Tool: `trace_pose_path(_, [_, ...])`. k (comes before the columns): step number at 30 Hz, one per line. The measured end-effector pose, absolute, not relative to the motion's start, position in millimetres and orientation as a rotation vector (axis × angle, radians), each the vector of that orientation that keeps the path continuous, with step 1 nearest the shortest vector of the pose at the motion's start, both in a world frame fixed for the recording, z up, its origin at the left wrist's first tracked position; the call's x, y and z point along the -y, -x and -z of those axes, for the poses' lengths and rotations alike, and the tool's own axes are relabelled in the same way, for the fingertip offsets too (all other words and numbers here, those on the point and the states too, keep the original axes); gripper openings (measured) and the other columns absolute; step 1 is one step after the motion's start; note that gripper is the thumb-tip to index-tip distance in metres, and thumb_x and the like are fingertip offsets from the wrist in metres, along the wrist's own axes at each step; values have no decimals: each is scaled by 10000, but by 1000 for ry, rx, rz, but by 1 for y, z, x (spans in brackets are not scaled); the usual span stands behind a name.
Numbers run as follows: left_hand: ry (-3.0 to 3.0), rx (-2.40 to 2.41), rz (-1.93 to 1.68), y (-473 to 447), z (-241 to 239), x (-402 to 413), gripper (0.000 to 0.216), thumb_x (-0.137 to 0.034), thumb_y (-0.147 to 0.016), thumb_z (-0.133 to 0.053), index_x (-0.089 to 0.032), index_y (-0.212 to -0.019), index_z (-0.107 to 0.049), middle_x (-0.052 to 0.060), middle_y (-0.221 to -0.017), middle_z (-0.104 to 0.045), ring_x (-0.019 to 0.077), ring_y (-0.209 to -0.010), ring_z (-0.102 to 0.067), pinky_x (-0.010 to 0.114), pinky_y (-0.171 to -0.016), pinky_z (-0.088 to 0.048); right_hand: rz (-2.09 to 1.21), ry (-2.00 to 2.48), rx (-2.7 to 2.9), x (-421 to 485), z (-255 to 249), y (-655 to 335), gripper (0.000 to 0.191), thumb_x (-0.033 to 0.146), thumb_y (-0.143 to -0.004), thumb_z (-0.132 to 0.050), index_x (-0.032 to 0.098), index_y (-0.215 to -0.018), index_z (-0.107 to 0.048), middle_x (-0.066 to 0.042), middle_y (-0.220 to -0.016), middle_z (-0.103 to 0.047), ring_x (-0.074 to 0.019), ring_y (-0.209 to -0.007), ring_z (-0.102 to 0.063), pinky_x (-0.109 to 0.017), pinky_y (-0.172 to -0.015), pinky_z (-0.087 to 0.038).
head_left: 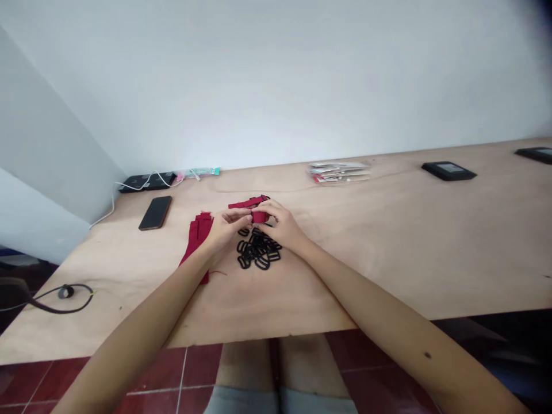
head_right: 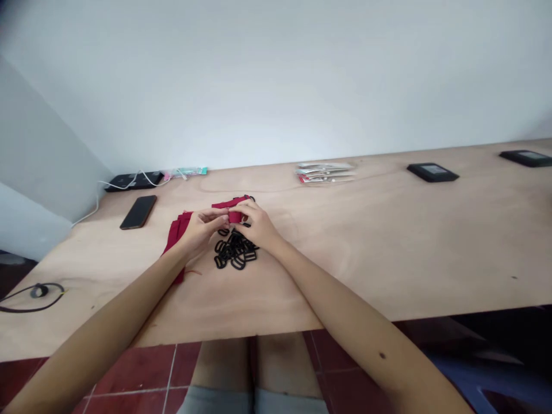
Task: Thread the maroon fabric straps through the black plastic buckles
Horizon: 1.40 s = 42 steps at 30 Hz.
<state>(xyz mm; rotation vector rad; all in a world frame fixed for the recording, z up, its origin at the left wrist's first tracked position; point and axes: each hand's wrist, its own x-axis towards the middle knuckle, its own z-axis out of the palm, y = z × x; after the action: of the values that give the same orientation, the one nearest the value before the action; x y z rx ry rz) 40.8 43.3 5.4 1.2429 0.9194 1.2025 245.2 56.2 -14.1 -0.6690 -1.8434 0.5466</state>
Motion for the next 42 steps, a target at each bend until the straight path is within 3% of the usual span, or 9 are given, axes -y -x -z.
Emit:
trace_pose_path(6, [-1328, -960, -1249, -42, -6, -42, 359, -367, -759, -931, -159, -1034, -833, 84, -905, -811, 204, -813, -735, 349, -825, -584, -770, 775, 1619, -54, 13, -242, 246, 414, -983, -676, 218, -1105, -760, -85, -1094, -786, -259, -1030, -733, -415, -951, -590])
trace_pose_path(10, [-1357, -975, -1268, -43, -8, -41, 311, -348, -787, -897, -167, -1030, -825, 71, -893, -802, 200, -781, -726, 351, -810, -582, -871, 830, 1462, -55, 12, -237, 433, 623, -1011, -606, 225, -1022, -775, -80, -1043, -799, -257, -1022, -742, -413, -993, -587])
trace_pose_path(14, [-1440, -937, -1235, -44, -10, -40, 315, -308, -807, -866, -187, -1094, -825, 99, -1105, -811, 242, -1003, -743, 362, -938, -575, -1124, 807, 1253, -56, 13, -232, 553, 743, -963, -603, 218, -1034, -763, -87, -1037, -799, -248, -939, -759, -391, -874, -633])
trace_pose_path(19, [-1483, -893, -1218, -46, -13, -37, 376, -356, -827, -869, -199, -1161, -798, 128, -1256, -777, 281, -1146, -725, 414, -1023, -559, -1336, 733, 1176, -52, 12, -229, 531, 715, -943, -651, 221, -1110, -752, -92, -1121, -804, -247, -975, -766, -404, -891, -644])
trace_pose_path(23, [-1546, -921, -1270, -45, -10, -38, 335, -362, -799, -897, -191, -1064, -788, 125, -1175, -784, 269, -1086, -733, 402, -972, -573, -1251, 704, 1324, -49, 10, -231, 431, 535, -806, -875, 237, -1099, -769, -75, -1183, -800, -269, -1136, -739, -424, -1007, -610])
trace_pose_path(27, [-1583, -954, -1264, -41, -10, -40, 274, -341, -787, -894, -183, -985, -790, 112, -1083, -789, 264, -1059, -735, 385, -948, -577, -1182, 766, 1386, -51, 11, -236, 349, 408, -775, -907, 226, -1053, -803, -68, -1137, -813, -264, -1099, -745, -438, -1029, -590])
trace_pose_path(35, [-1487, -1069, -1276, -28, -16, -44, 244, -286, -711, -923, -167, -894, -813, 76, -895, -791, 212, -811, -726, 330, -752, -584, -1190, 781, 1132, -72, 17, -254, 455, 467, -723, -939, 217, -1075, -795, -87, -1187, -809, -254, -1057, -747, -391, -902, -612])
trace_pose_path(42, [-1040, -824, -1322, -18, -12, -56, 392, -279, -637, -998, -182, -958, -796, 30, -889, -784, 135, -730, -714, 272, -736, -607, -1018, 850, 1066, -87, 21, -272, 460, 494, -753, -904, 205, -1092, -789, -105, -1081, -825, -253, -992, -766, -380, -845, -611])
